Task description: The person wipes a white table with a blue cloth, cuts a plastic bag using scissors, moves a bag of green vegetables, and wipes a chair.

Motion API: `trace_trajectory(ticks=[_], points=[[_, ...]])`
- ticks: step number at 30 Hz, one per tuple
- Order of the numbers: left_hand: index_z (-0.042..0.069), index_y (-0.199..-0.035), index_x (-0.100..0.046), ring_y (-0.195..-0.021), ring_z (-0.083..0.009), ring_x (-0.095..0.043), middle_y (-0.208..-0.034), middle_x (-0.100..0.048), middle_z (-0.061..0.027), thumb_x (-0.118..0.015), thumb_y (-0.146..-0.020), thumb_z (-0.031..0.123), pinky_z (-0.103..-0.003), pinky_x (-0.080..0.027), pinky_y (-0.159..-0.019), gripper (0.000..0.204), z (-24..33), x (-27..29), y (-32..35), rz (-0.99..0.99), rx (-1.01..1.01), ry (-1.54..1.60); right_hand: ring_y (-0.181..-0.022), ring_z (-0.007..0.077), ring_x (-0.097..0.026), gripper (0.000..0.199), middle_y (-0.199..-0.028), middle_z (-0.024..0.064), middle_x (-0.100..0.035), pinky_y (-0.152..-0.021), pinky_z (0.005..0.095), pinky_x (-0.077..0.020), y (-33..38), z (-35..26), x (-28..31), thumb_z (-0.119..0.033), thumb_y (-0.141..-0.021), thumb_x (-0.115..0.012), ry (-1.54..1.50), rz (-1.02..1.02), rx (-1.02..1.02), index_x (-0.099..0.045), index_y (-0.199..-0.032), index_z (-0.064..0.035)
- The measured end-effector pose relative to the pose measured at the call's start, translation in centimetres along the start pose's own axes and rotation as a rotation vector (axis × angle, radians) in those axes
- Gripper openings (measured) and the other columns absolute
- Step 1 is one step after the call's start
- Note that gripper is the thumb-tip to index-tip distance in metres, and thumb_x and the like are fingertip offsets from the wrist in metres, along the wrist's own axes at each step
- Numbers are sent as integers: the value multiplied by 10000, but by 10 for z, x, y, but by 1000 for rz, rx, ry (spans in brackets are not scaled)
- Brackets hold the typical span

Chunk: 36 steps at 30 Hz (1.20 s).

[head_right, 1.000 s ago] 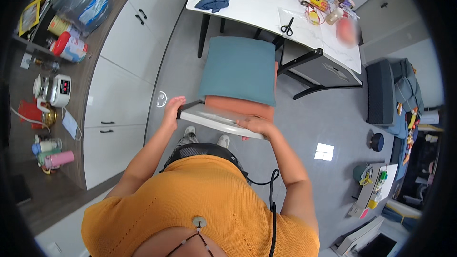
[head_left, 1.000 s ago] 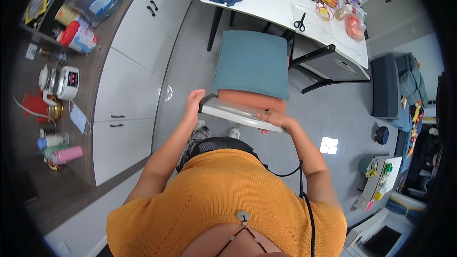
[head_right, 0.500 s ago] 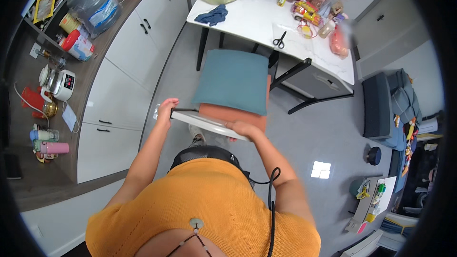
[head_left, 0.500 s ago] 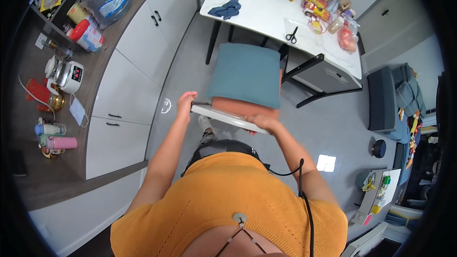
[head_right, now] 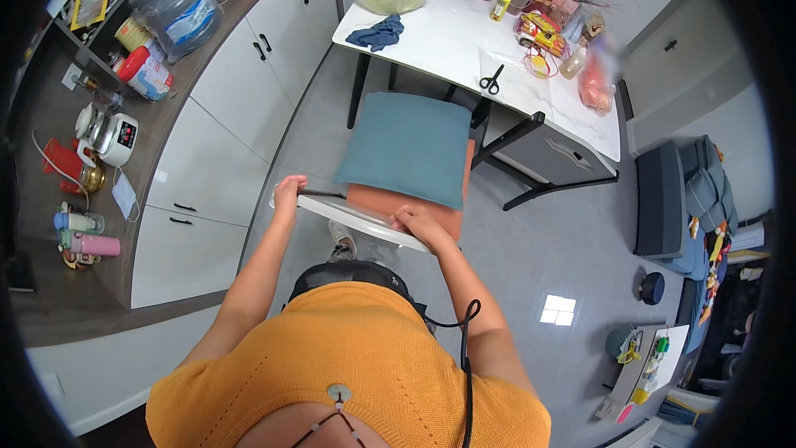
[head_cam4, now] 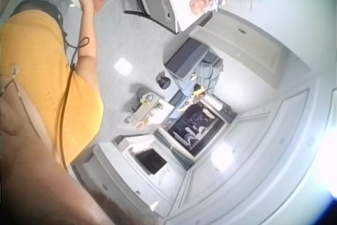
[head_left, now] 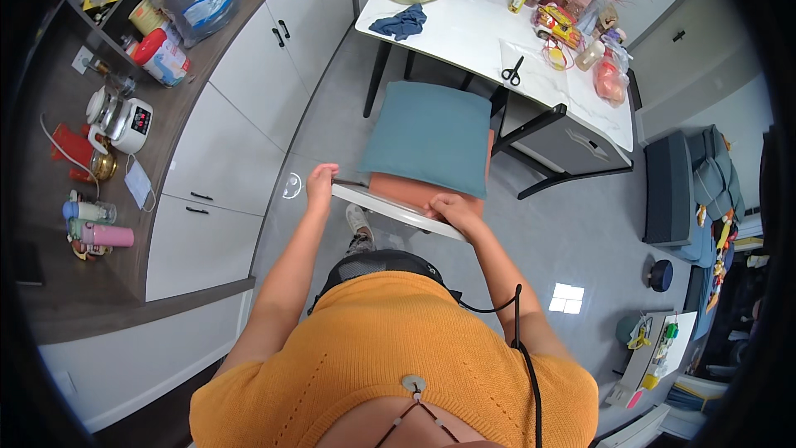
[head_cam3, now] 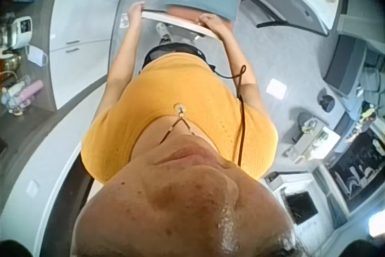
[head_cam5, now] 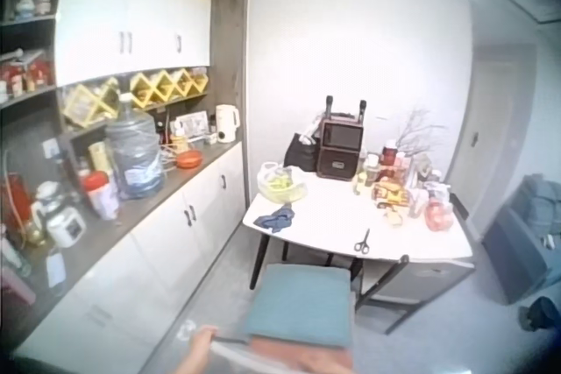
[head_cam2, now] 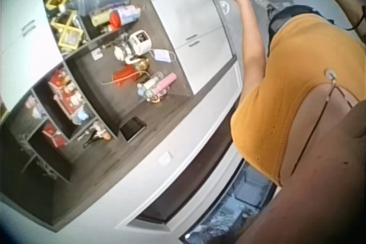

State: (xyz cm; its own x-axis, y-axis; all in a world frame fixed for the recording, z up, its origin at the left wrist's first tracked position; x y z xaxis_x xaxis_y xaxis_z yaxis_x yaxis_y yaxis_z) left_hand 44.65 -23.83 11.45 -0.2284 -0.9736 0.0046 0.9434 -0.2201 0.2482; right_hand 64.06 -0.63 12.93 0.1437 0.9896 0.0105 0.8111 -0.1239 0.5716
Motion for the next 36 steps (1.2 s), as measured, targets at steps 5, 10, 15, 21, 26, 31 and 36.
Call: trace_trajectory(ticks=[5, 10, 15, 21, 26, 31, 36], points=[[2, -856, -574, -770, -127, -537, -827, -586, -58, -396, -837, 156, -240, -405, -699, 237, -16, 15, -7, 11, -85, -90, -639, 75, -532, 174, -747, 29, -587, -585, 202, -439, -1, -6, -3, -191, -840, -459, -140, 63, -9, -555, -849, -47], [47, -802, -584, -673, -229, -542, -688, -570, -105, -421, -782, 281, -325, -403, -604, 286, -15, 1, -9, 61, -160, -277, -642, 74, -542, 156, -738, 19, -589, -592, 199, -444, 2, -2, 4, -184, -835, -477, -94, 113, -42, -561, -867, -56], [43, -831, -579, -717, -255, -556, -762, -586, -134, -439, -743, 224, -347, -428, -653, 245, 0, 0, 6, 114, 17, -224, -653, 140, -562, 366, -730, 63, -594, -616, 236, -446, -6, 7, -8, -330, -871, -378, 427, -108, 24, -572, -848, -20], [62, -769, -502, -604, -197, -491, -676, -480, -58, -567, -645, 125, -347, -430, -572, 153, -15, -8, 16, 9, 628, 353, -554, 195, -563, 473, -669, 141, -583, -561, 294, -460, 5, -16, -31, -346, -864, -352, 346, -177, -218, -565, -775, 68], [66, -671, -457, -531, -190, -477, -621, -450, -57, -544, -608, 63, -360, -452, -487, 107, -40, -20, 4, -82, 703, 629, -533, 191, -555, 371, -573, 122, -562, -537, 296, -454, 2, -13, -25, -217, -823, -322, 399, -69, -142, -569, -733, 45], [46, -626, -445, -515, -174, -426, -600, -411, -48, -539, -581, 18, -335, -421, -473, 108, -36, -22, 16, -61, 701, 554, -533, 181, -541, 369, -585, 121, -566, -557, 297, -433, 7, 0, -9, -218, -809, -308, 493, -27, -105, -572, -752, 33], [58, -650, -448, -563, -163, -437, -629, -418, -43, -524, -591, 12, -321, -430, -520, 106, -38, -26, 38, -61, 699, 571, -546, 175, -541, 380, -601, 125, -575, -550, 291, -422, 26, 5, -7, -232, -808, -311, 521, 31, -110, -570, -773, 43]])
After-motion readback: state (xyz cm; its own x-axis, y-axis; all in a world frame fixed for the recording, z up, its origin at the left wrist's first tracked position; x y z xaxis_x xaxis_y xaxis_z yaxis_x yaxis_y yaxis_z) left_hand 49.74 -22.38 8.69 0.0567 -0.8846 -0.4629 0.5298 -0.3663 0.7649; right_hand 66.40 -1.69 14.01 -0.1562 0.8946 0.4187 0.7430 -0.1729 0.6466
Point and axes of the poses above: each hand's wrist, its own y-axis away from the middle knuckle, its own x-axis out of the back of the hand, z = x × y, the point moved 6 cm from there along -y, towards the middle knuckle
